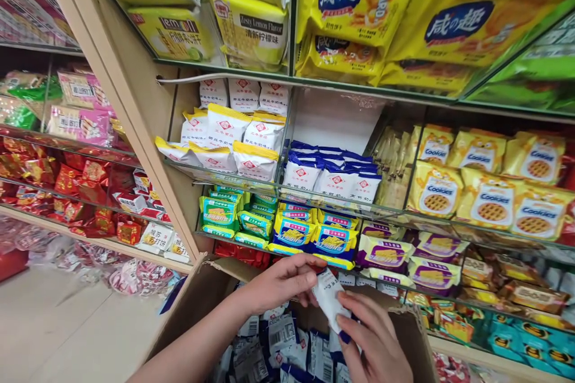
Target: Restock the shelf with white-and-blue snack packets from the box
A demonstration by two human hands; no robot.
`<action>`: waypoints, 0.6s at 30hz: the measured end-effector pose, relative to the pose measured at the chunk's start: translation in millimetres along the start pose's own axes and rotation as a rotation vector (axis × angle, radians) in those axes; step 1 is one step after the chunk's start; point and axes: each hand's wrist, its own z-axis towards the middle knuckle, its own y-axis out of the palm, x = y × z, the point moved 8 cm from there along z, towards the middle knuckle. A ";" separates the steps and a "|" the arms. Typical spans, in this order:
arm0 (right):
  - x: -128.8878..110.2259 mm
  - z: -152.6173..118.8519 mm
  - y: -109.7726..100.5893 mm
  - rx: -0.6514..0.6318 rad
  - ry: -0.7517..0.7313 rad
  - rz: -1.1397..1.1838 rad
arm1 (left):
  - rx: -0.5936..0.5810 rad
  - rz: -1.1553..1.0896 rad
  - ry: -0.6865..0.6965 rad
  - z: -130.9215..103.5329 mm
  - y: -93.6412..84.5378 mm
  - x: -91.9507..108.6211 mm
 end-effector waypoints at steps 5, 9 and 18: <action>12.5 -2.6 7.9 0.006 0.176 0.029 | 0.010 -0.066 0.092 4.5 -0.5 -3.6; 24.6 -9.7 15.0 -0.016 0.306 0.148 | -0.004 -0.044 0.059 4.9 0.8 -5.1; 28.7 -14.3 29.8 0.296 0.535 0.272 | 0.069 -0.055 0.175 2.7 -5.4 2.6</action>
